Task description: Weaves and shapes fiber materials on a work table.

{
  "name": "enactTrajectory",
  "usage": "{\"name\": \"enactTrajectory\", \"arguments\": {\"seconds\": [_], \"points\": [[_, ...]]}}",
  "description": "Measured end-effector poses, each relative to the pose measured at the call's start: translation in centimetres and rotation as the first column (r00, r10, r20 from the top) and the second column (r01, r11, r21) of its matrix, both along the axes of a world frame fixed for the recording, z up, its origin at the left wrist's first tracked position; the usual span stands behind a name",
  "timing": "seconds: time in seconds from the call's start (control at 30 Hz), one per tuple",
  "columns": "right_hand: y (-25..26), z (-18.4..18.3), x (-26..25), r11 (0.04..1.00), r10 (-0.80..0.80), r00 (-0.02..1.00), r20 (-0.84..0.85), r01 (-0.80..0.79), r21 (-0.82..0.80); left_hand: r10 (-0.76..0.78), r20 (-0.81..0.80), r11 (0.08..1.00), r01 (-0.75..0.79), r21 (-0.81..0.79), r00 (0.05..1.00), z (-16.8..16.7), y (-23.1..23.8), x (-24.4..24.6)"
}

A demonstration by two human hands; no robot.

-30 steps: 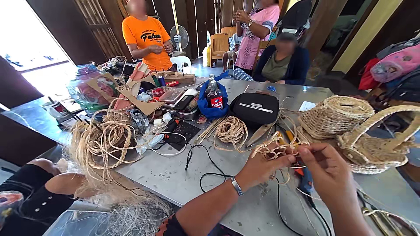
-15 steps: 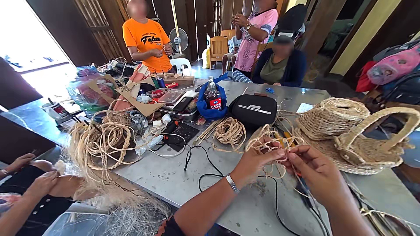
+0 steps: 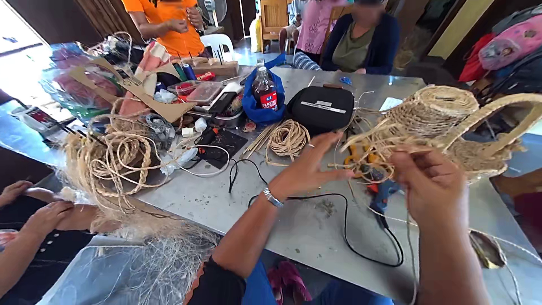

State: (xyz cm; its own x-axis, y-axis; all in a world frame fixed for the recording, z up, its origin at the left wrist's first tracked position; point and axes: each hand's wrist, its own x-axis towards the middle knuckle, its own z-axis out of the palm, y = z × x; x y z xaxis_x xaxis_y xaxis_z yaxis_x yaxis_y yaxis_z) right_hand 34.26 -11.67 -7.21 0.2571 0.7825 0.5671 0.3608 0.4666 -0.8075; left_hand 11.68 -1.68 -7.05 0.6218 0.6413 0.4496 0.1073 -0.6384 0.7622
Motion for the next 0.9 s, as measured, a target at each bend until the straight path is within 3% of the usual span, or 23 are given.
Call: {"name": "enactTrajectory", "arguments": {"seconds": [0.03, 0.1, 0.17, 0.2, 0.27, 0.37, 0.47, 0.57, 0.63, 0.7, 0.8, 0.9], "points": [[0.0, 0.3, 0.3, 1.0, -0.007, 0.999, -0.032, 0.008, 0.022, 0.176, -0.057, 0.972, -0.164, 0.165, 0.983, 0.4, 0.4, -1.4], [0.2, 0.5, 0.3, 0.999, 0.002, 0.995, -0.096, 0.003, 0.05, 0.525, -0.153, 0.806, -0.431, 0.405, 0.837, 0.4, 1.6, -5.0], [0.1, 0.5, 0.0, 0.999, 0.016, 0.995, -0.101, -0.011, 0.052, 0.687, -0.316, 0.713, -0.524, 0.465, 0.655, -1.6, 2.6, -8.1], [0.1, 0.5, -0.2, 0.999, 0.024, 0.996, -0.089, -0.02, 0.047, 0.677, -0.441, 0.735, -0.517, 0.439, 0.589, -3.0, 2.7, -9.2], [0.2, 0.6, -0.6, 0.999, 0.03, 0.997, -0.064, -0.027, 0.045, 0.505, -0.731, 0.839, -0.46, 0.29, 0.46, -4.9, 2.4, -10.1], [0.3, 0.5, -1.1, 0.999, 0.045, 0.996, -0.074, -0.043, 0.034, 0.371, -0.848, 0.871, -0.459, 0.175, 0.38, -4.4, 1.6, -10.2], [0.6, 0.7, -1.3, 0.999, 0.045, 0.992, -0.117, -0.042, 0.025, 0.561, -0.635, 0.814, -0.492, 0.308, 0.531, -1.2, 0.1, -8.6], [0.6, 0.9, -1.6, 0.999, 0.035, 0.987, -0.16, -0.035, 0.0, 0.635, -0.18, 0.718, -0.487, 0.498, 0.751, 0.6, -1.4, -5.3], [0.6, 0.8, -1.6, 1.0, 0.022, 0.981, -0.193, -0.024, -0.007, 0.493, 0.119, 0.702, -0.474, 0.531, 0.862, 1.7, -2.3, -2.7], [0.7, 0.7, -1.4, 1.0, 0.009, 0.983, -0.181, -0.006, 0.016, 0.294, 0.312, 0.739, -0.422, 0.525, 0.904, 2.9, -3.3, -0.2], [0.8, 0.3, -1.0, 0.993, -0.088, 0.996, -0.001, 0.088, 0.085, 0.113, 0.396, 0.749, -0.34, 0.569, 0.911, 3.2, -3.3, 3.0], [0.8, -0.2, -1.2, 0.984, -0.159, 0.965, 0.209, 0.137, 0.113, 0.078, 0.412, 0.713, -0.34, 0.613, 0.908, 1.2, -2.0, 5.1]]}}
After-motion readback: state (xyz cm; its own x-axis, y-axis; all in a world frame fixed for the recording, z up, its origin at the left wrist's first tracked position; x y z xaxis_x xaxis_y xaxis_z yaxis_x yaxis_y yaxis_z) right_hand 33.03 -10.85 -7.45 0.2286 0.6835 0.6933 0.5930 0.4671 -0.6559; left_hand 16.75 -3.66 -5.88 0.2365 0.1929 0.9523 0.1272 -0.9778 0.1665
